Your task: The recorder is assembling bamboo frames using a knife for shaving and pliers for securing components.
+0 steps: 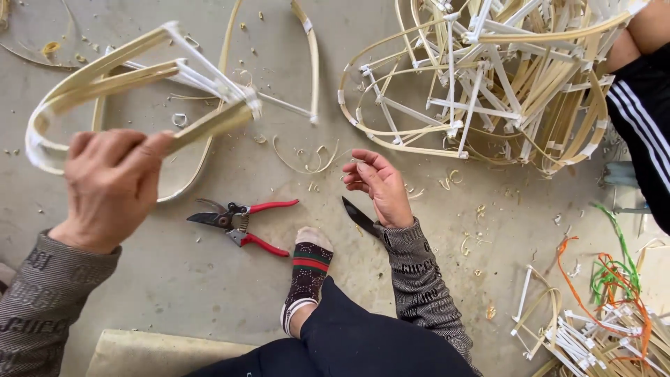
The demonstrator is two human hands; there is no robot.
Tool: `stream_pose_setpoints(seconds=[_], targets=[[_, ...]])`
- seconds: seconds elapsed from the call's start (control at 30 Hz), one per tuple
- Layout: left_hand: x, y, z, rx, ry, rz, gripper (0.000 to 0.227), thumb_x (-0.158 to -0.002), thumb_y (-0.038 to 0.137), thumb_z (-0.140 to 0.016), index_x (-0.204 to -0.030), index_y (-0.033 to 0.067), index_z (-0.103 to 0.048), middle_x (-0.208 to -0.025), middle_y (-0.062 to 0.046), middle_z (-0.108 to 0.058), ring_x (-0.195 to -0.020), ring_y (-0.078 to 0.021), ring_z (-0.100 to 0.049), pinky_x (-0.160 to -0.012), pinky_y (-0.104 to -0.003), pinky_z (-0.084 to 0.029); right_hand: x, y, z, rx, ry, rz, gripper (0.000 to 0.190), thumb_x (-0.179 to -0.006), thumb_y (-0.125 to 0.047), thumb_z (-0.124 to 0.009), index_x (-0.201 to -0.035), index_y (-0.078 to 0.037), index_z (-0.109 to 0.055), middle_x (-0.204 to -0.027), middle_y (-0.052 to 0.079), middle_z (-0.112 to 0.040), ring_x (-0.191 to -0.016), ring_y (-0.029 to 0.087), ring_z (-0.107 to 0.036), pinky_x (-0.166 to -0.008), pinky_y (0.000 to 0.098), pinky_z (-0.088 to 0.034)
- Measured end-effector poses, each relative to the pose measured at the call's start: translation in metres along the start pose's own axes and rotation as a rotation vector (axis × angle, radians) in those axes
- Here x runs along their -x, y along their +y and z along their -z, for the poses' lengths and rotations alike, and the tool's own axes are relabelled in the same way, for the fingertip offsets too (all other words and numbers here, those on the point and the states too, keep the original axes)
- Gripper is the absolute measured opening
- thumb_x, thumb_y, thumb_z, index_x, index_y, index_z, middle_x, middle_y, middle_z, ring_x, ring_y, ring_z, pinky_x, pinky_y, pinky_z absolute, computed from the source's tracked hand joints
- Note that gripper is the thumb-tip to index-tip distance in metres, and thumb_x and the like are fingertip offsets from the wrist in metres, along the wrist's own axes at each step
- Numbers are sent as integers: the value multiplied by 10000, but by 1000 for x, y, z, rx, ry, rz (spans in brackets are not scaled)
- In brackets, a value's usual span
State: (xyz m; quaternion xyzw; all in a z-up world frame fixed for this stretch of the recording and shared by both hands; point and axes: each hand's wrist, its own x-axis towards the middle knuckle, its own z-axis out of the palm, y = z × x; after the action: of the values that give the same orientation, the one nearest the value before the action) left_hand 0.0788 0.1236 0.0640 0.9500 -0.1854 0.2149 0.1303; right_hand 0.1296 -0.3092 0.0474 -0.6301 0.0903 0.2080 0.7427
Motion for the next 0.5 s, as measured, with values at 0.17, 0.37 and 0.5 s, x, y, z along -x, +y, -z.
stream_pose_setpoints(seconds=[0.17, 0.37, 0.5], targets=[[-19, 10, 27, 99, -24, 177, 225, -970, 269, -825, -1147, 135, -788, -807, 16, -618, -725, -138, -573, -773, -330, -382, -73, 41, 8, 319, -9, 210, 377, -1041, -115, -620, -1403, -19, -573, -1196, 116, -700, -932, 140, -699, -779, 296, -586], [3, 4, 12, 92, -289, 229, 221, -924, 379, -788, -1066, 209, -782, -794, 38, -612, -739, -143, -591, -827, -333, -405, -131, 30, -85, 1244, -7, 561, 672, -859, 15, -632, -1490, -181, -516, -1544, 76, -481, -961, 205, -695, -816, 335, -588], [15, -15, 14, -58, -571, 282, 201, -883, 388, -766, -1027, 249, -780, -826, 46, -650, -839, -134, -644, -921, -341, -422, -171, 68, -59, 1414, -93, 661, 550, -845, -17, -686, -1370, -150, -585, -1479, 59, -537, -1088, 262, -658, -915, 391, -569]])
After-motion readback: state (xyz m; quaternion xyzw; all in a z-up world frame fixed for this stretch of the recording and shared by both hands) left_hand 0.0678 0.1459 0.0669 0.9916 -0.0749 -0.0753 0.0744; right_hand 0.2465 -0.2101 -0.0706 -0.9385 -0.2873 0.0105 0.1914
